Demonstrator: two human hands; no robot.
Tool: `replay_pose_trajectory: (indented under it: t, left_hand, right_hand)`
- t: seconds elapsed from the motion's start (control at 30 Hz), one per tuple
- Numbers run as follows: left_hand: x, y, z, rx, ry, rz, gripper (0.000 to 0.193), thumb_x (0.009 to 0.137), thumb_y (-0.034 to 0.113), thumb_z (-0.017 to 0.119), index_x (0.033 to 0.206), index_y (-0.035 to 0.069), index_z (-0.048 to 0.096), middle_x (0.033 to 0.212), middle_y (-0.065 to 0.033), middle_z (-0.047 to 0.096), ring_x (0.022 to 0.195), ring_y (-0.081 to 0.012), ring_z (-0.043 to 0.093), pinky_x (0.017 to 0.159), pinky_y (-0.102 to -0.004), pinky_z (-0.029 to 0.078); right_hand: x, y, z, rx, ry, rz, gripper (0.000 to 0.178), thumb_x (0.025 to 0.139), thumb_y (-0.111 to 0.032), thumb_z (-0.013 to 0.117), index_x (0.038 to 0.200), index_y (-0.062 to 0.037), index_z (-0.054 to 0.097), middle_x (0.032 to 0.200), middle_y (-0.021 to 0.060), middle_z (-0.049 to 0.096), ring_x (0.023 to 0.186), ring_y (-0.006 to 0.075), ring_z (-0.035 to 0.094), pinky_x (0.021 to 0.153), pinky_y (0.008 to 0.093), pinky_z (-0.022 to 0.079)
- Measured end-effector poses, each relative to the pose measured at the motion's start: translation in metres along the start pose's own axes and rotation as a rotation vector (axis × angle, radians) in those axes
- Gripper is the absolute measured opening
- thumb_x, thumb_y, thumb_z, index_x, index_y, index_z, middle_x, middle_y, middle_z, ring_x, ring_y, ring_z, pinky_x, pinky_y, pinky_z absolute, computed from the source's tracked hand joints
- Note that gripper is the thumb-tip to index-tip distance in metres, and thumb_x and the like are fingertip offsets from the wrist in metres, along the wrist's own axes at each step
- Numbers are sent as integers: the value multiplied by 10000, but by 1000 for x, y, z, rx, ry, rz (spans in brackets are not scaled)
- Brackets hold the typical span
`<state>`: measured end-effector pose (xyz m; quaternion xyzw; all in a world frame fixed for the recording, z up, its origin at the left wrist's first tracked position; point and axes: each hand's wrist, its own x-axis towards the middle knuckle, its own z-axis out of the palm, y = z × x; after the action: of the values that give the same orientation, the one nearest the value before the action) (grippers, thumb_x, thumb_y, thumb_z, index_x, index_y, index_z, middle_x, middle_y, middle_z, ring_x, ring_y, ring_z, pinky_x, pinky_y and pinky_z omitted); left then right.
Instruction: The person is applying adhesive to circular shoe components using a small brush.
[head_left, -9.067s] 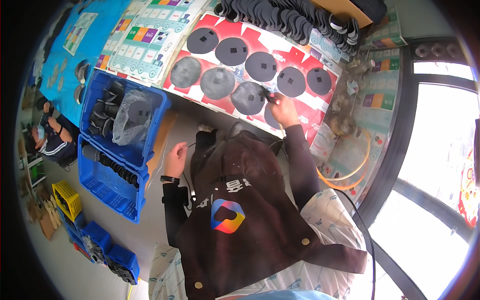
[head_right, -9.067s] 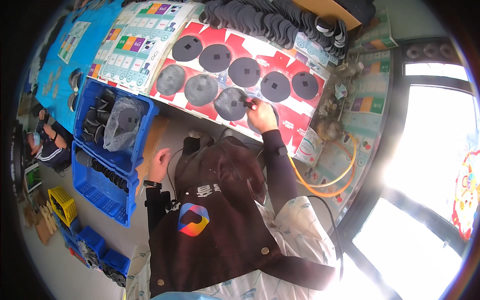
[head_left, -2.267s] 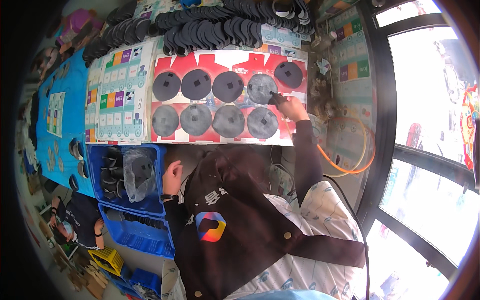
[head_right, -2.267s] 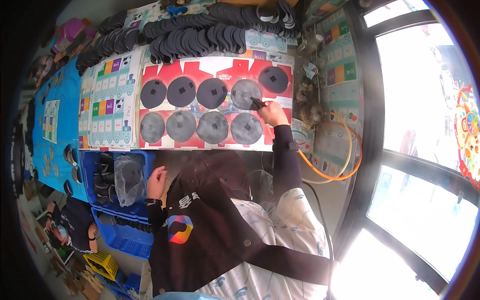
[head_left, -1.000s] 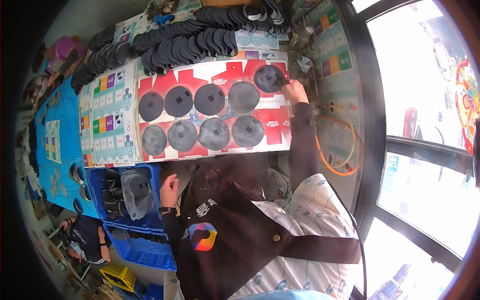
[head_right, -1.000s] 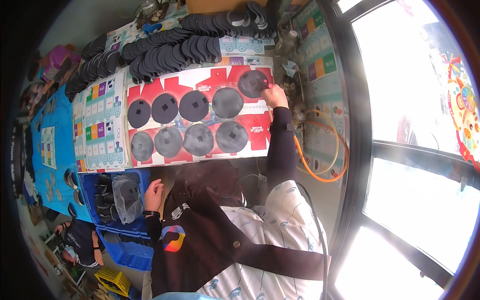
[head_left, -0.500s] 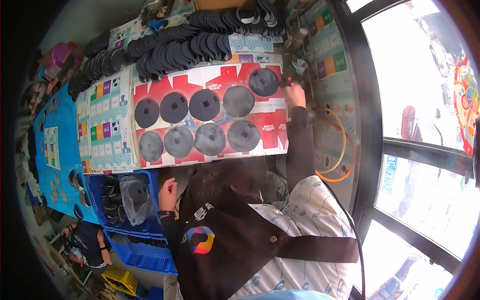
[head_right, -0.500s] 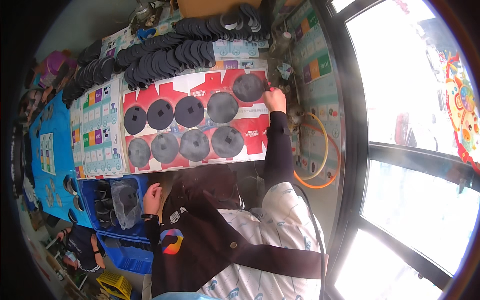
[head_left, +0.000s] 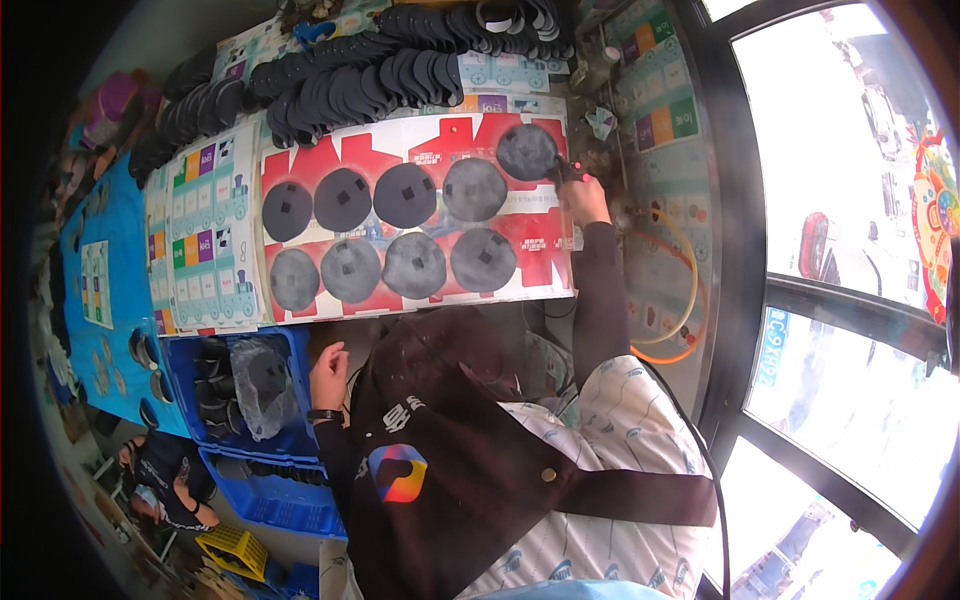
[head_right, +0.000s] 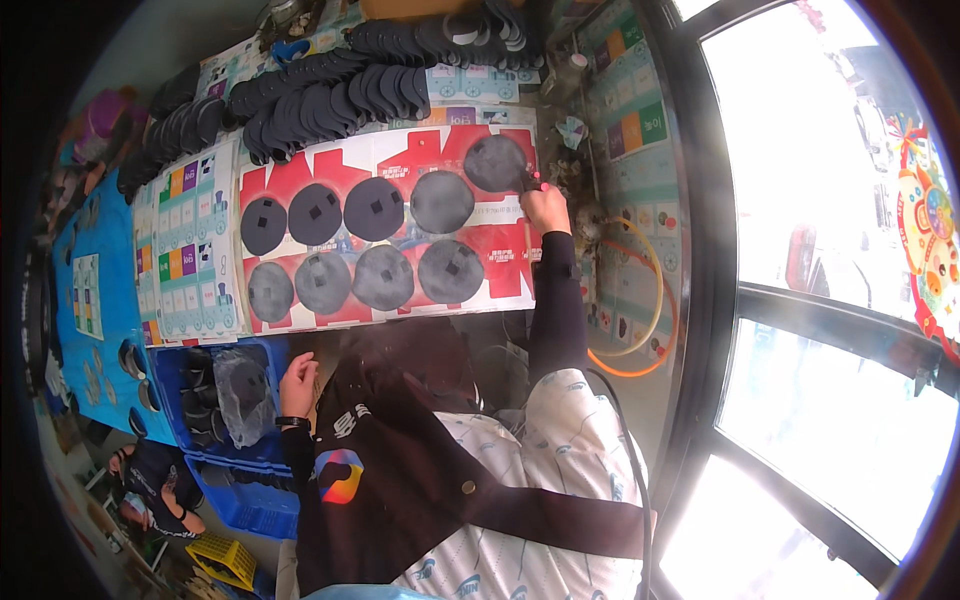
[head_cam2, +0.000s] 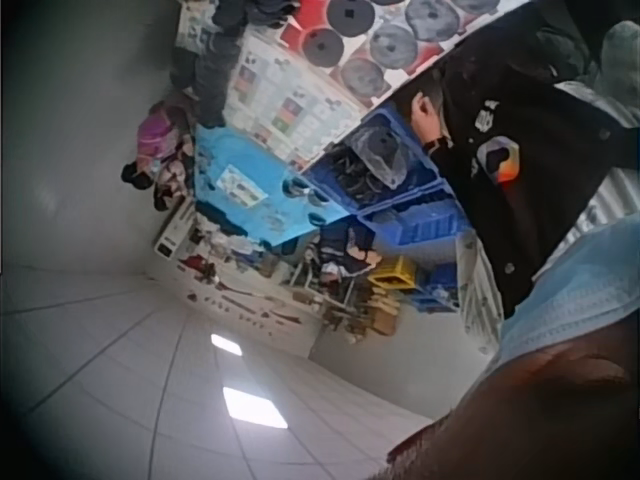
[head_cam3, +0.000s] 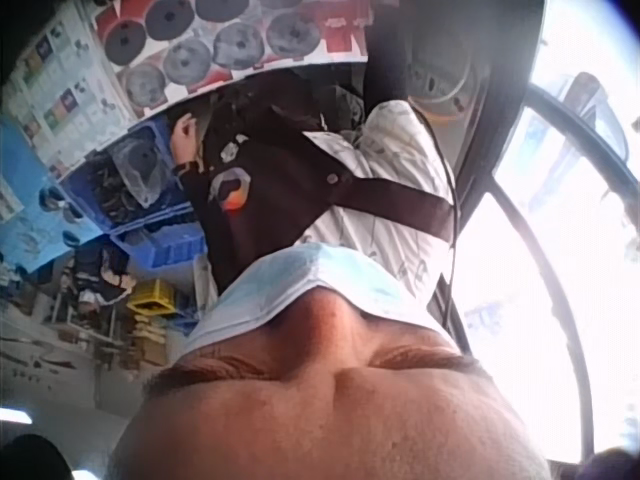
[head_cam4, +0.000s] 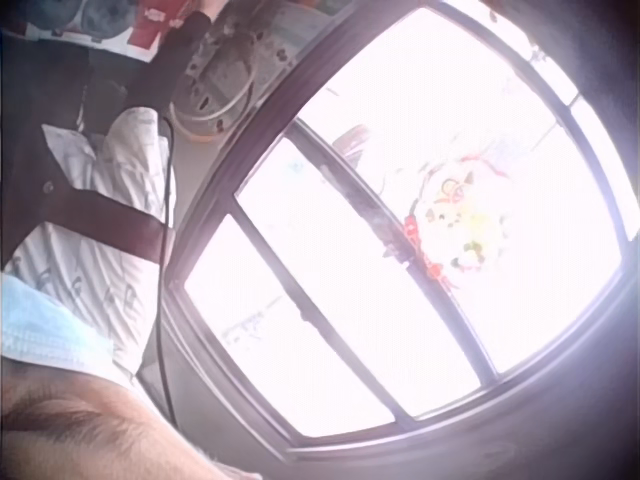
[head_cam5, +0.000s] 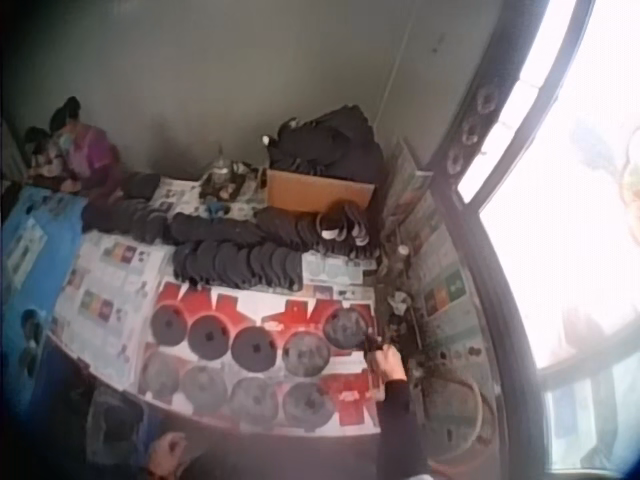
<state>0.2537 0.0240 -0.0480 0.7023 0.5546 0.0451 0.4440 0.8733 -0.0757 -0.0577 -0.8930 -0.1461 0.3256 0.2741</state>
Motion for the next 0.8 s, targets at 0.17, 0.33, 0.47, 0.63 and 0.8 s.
replay_pose_trajectory:
  t: [0.17, 0.33, 0.47, 0.63, 0.8]
  left_hand:
    - [-4, -3, 2, -47, -12, -43, 256, 995, 162, 661, 1214, 31, 683, 972, -129, 755, 862, -216, 730, 788, -333, 560]
    - [-2, -6, 0, -35, 20, -43, 257, 997, 168, 661, 1216, 35, 683, 984, -134, 757, 863, -222, 731, 784, -332, 556]
    - [-4, -11, 3, -60, 11, -50, 263, 997, 180, 663, 1215, 34, 686, 989, -138, 758, 862, -229, 730, 783, -339, 556]
    - [-6, -12, 2, -7, 18, -40, 266, 997, 186, 662, 1211, 32, 689, 992, -146, 758, 860, -234, 729, 785, -349, 558]
    - [-7, -6, 1, -17, 2, -63, 262, 995, 184, 661, 1212, 41, 692, 996, -151, 758, 885, -252, 735, 787, -356, 558]
  right_hand:
    - [0, -5, 5, 244, 311, -73, 336, 836, -260, 596, 973, 22, 717, 857, 237, 728, 854, 353, 738, 766, 445, 543]
    - [-27, -8, 5, 96, 247, -25, 338, 758, -229, 603, 914, 47, 720, 824, 243, 726, 837, 364, 742, 779, 443, 550]
    - [-23, -6, 26, 473, 3, -75, 236, 717, -218, 631, 676, 2, 704, 612, 123, 669, 592, 207, 667, 587, 333, 502]
    - [-15, -1, 19, 102, 51, -39, 295, 759, -233, 606, 828, 22, 735, 792, 237, 717, 801, 383, 718, 734, 430, 547]
    - [-18, -8, 2, 50, 300, -125, 395, 817, -268, 577, 1017, 41, 721, 1030, 331, 690, 1088, 493, 643, 925, 528, 514]
